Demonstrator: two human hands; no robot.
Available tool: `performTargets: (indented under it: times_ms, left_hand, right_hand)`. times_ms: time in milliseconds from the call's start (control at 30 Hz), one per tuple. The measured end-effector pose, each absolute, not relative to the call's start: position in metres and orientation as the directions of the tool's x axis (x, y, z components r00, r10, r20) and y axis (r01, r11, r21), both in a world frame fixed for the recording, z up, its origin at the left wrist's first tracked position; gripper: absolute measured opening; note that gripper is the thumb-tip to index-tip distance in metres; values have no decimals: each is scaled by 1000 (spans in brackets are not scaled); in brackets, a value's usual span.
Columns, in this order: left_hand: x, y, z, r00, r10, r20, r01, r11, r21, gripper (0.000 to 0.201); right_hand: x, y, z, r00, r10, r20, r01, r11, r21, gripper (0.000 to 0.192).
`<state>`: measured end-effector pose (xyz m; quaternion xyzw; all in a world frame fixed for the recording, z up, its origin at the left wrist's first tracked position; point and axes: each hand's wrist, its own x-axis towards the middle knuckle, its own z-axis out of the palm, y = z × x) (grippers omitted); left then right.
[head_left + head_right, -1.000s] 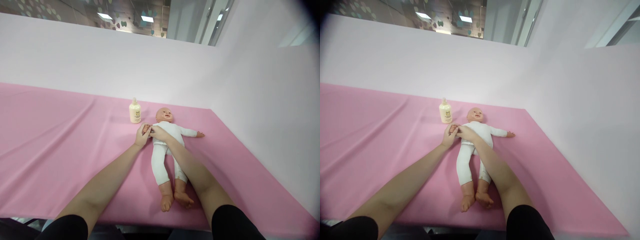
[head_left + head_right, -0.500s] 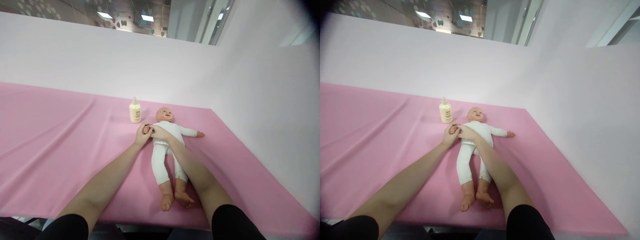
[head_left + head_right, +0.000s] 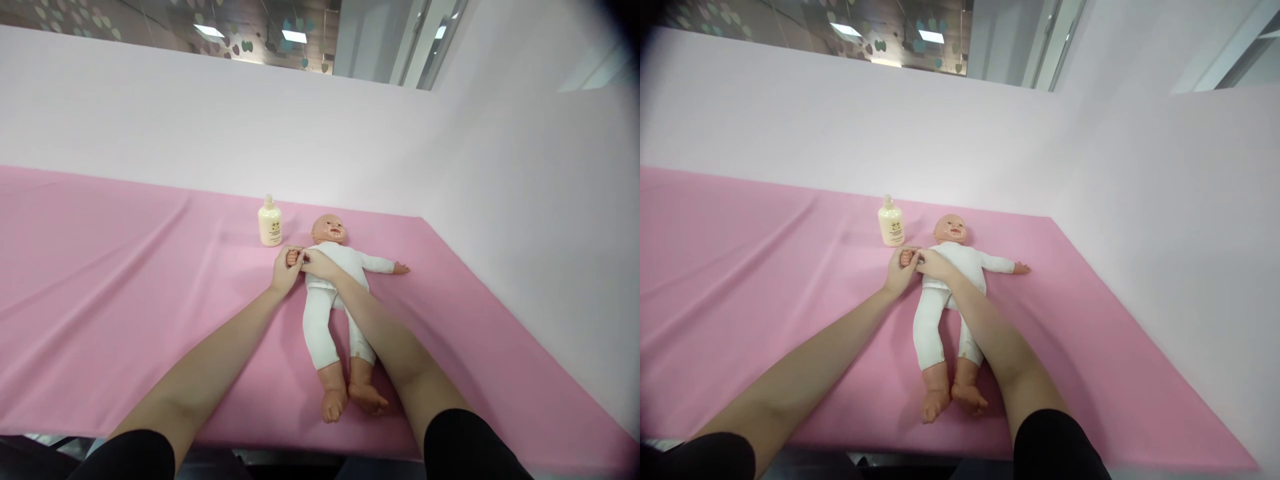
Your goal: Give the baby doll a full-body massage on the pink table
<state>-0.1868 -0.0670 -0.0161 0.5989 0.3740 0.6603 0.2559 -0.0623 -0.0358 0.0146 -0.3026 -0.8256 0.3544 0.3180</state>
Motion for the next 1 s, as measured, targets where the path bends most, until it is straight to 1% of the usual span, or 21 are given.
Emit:
performTargets:
  times_ms: [100, 200, 300, 433, 633, 767, 867, 933, 1000]
  left_hand:
    - [-187, -67, -15, -168, 806, 567, 58, -566, 822, 15]
    - [-188, -65, -16, -175, 820, 546, 13, -552, 834, 19]
    - [-189, -63, -18, -175, 835, 521, -14, -531, 847, 22]
    - [-190, -60, -19, -169, 857, 486, -17, -496, 868, 21]
    - [-190, -57, -19, -195, 909, 368, -70, -388, 919, 25]
    - [-189, -56, -20, -179, 936, 303, -150, -331, 932, 32]
    - [-191, -56, -20, -199, 927, 317, -118, -344, 931, 35]
    - [-194, -55, -20, -210, 903, 375, -52, -394, 918, 38]
    - [-196, -54, -21, -208, 875, 436, -24, -451, 892, 41]
  right_hand:
    - [-63, -31, 8, -604, 721, 339, 252, 576, -777, 22]
    - [-63, -31, 6, -593, 725, 351, 268, 589, -763, 23]
    - [-63, -37, 12, -589, 730, 348, 282, 589, -757, 21]
    - [-62, -45, 23, -596, 731, 333, 269, 572, -775, 21]
    - [-62, -42, 19, -611, 733, 298, 274, 550, -789, 28]
    - [-63, -38, 13, -606, 735, 304, 247, 537, -807, 33]
    - [-63, -37, 11, -616, 728, 303, 203, 518, -831, 31]
    - [-64, -38, 11, -630, 715, 304, 162, 504, -848, 31]
    - [-64, -38, 11, -634, 712, 302, 151, 497, -854, 30]
